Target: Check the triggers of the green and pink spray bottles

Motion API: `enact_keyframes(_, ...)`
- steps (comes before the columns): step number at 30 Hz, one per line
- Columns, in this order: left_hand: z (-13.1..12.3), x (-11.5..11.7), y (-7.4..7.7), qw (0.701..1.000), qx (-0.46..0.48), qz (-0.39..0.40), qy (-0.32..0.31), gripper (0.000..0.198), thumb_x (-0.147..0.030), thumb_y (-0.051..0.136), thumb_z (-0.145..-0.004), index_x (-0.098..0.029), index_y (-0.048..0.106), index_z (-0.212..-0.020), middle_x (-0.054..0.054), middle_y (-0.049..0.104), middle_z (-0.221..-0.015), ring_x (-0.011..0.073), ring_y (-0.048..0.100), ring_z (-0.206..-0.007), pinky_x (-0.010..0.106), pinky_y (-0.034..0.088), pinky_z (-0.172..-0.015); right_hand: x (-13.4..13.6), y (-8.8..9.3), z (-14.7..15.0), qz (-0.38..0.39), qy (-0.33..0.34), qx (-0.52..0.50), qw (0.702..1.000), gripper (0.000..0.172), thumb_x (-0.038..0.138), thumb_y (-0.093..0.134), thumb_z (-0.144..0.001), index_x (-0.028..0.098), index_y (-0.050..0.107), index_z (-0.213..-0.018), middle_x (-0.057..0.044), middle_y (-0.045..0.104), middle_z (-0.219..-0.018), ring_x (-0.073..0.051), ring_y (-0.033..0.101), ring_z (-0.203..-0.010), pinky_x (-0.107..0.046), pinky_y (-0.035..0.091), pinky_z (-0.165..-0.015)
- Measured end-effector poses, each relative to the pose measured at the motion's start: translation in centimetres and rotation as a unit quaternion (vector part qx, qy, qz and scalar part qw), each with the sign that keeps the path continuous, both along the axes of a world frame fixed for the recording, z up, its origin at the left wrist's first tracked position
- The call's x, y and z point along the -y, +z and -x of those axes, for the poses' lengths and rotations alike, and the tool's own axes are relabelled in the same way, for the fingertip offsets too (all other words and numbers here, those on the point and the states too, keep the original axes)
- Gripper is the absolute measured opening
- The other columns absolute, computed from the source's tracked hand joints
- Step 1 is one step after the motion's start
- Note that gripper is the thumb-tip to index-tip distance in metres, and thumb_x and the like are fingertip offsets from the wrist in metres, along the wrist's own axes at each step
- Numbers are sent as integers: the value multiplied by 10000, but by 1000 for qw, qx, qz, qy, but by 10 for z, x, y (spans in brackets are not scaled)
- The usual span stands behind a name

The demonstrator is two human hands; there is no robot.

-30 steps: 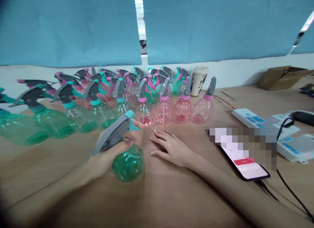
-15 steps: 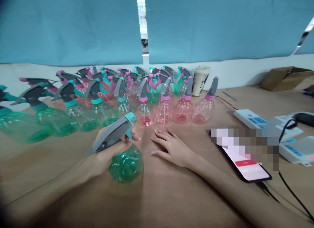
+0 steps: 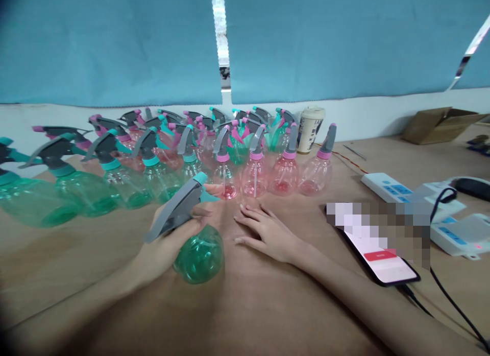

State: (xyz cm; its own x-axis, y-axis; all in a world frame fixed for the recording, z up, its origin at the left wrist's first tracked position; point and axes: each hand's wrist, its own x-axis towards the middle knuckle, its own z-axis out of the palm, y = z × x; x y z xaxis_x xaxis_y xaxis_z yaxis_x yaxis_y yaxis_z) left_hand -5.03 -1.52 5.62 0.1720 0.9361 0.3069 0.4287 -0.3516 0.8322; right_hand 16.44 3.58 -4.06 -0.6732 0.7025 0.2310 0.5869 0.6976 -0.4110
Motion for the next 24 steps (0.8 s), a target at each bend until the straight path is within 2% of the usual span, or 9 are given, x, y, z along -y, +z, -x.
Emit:
enact_keyframes(4, -1, 0, 1, 1000, 6, 8, 11, 22, -218, 537, -751, -221, 533, -772, -26, 575, -689, 155, 546, -628, 280, 421, -571, 0, 1, 0, -3, -2, 7, 1000, 602, 601, 420, -894, 258, 453, -1388, -77, 382, -1483, -274, 324, -1383, -542, 234, -1132)
enact_keyframes(8, -1, 0, 2, 1000, 6, 4, 6, 30, -201, 539, -737, -222, 523, -749, -36, 557, -674, 142, 509, -595, 277, 400, -565, 0, 2, 0, 9, -1, 14, 1000, 609, 602, 409, -899, 248, 445, -1393, -74, 376, -1488, -269, 313, -1388, -540, 220, -1138)
enact_keyframes(13, 1, -1, 0, 1000, 1, 3, -1, 228, -188, 550, -747, -247, 585, -965, -55, 535, -640, 144, 504, -588, 281, 413, -593, -1, 1, 0, 9, 1, 14, 1000, 609, 605, 406, -898, 259, 435, -1399, -70, 369, -1493, -265, 312, -1389, -536, 213, -1141)
enact_keyframes(17, 0, -3, 0, 1000, -8, 0, -3, 377, -183, 550, -760, -262, 581, -1127, -50, 575, -681, 136, 517, -575, 275, 437, -600, 0, 2, 0, 14, -1, 16, 1000, 621, 609, 411, -894, 244, 445, -1395, -74, 369, -1494, -269, 311, -1389, -523, 206, -1148)
enact_keyframes(21, -3, -4, -1, 1000, -5, -17, 8, 455, -148, 551, -734, -265, 565, -1173, -39, 626, -800, 118, 537, -593, 268, 471, -632, 0, 2, 0, 15, -1, 19, 1000, 629, 607, 405, -897, 225, 443, -1396, -79, 365, -1495, -266, 301, -1394, -523, 208, -1147)
enact_keyframes(24, -4, -5, -1, 1000, -11, -21, 12, 451, -133, 536, -706, -245, 572, -1141, -60, 582, -679, 118, 523, -551, 264, 464, -596, 0, 1, 0, 15, 0, 16, 1000, 620, 600, 410, -900, 235, 435, -1400, -70, 370, -1493, -266, 301, -1394, -524, 204, -1148)
